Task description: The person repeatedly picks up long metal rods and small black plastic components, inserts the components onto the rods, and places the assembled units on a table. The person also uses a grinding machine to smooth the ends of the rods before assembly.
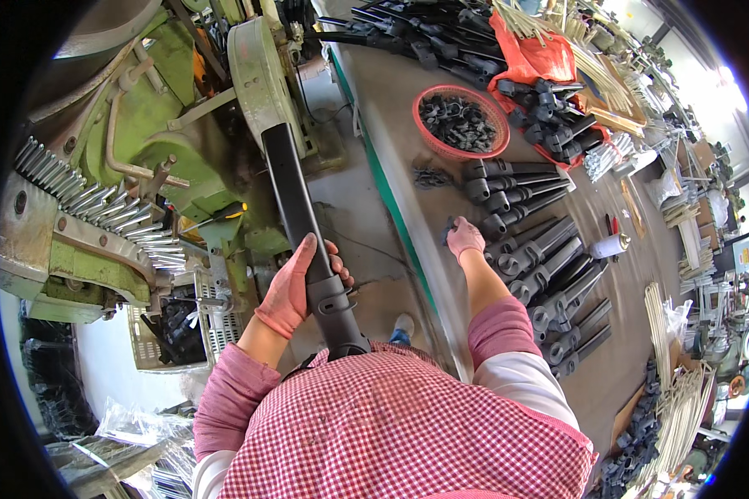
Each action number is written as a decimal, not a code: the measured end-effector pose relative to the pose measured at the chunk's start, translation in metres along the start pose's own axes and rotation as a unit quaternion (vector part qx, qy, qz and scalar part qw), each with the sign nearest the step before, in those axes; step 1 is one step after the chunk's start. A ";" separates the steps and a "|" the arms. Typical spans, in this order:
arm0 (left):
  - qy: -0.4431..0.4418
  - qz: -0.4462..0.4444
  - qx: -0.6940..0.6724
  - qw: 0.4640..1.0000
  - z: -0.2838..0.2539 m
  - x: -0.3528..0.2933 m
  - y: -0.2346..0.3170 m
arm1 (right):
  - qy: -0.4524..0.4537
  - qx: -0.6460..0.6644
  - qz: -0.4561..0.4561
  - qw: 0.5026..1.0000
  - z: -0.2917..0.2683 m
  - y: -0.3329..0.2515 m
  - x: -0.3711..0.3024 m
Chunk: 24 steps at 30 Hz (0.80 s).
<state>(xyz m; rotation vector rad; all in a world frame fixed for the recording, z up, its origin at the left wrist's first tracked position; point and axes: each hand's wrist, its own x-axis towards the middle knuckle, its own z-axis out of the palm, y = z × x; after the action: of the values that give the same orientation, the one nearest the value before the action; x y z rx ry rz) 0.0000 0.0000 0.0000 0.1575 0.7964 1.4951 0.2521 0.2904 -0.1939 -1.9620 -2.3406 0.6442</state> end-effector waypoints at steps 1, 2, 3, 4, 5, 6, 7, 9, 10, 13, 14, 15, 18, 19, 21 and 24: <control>0.001 0.002 0.007 1.000 0.002 0.000 0.002 | 0.016 -0.001 0.016 1.000 0.000 -0.002 0.003; 0.003 0.003 0.013 1.000 0.003 -0.001 0.002 | 0.030 -0.002 0.032 0.999 0.001 -0.003 0.004; 0.025 -0.009 0.013 1.000 0.004 -0.011 -0.002 | 0.054 -0.003 0.040 0.998 0.009 0.004 -0.010; 0.031 -0.007 0.019 0.999 0.004 -0.010 -0.001 | 0.068 0.014 0.044 0.997 0.007 0.004 -0.004; 0.021 -0.004 0.016 1.000 0.005 -0.008 0.000 | 0.083 0.031 0.048 0.995 0.004 0.005 0.002; 0.024 -0.005 0.013 1.000 0.006 -0.006 0.001 | 0.101 0.055 0.048 0.992 0.000 0.005 0.006; 0.028 -0.004 0.025 0.999 0.008 -0.003 0.001 | 0.133 0.084 0.041 0.987 -0.005 0.006 0.005; 0.032 -0.001 0.029 0.999 0.010 -0.001 0.001 | 0.186 0.134 0.038 0.973 -0.018 -0.004 -0.001; 0.040 -0.003 0.015 0.999 0.011 -0.001 -0.001 | 0.094 0.457 0.065 0.882 -0.028 -0.011 -0.011; 0.043 0.018 -0.002 0.999 0.013 0.004 -0.004 | -0.192 0.682 -0.072 0.702 -0.075 -0.034 -0.059; 0.030 0.023 -0.014 0.999 0.013 0.007 -0.003 | -0.249 0.639 -0.092 0.722 -0.089 -0.044 -0.080; 0.026 0.021 -0.020 0.999 0.013 0.008 -0.003 | -0.316 0.604 -0.148 0.717 -0.101 -0.055 -0.101; 0.020 0.019 -0.036 0.999 0.014 0.007 -0.003 | -0.454 0.451 -0.259 0.723 -0.129 -0.088 -0.151; 0.020 0.023 -0.035 0.999 0.015 0.006 -0.004 | -0.464 0.428 -0.291 0.719 -0.130 -0.102 -0.162; 0.017 0.027 -0.039 0.999 0.015 0.002 -0.002 | -0.485 0.447 -0.264 0.703 -0.129 -0.123 -0.183; 0.006 0.037 -0.054 0.998 0.008 -0.005 0.001 | -0.445 0.498 -0.221 0.711 -0.128 -0.143 -0.204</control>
<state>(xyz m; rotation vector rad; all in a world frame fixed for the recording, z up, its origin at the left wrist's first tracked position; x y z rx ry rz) 0.0044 -0.0015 0.0088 0.0977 0.7230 1.6063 0.1961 0.1177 0.0186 -0.5680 -1.7664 2.4544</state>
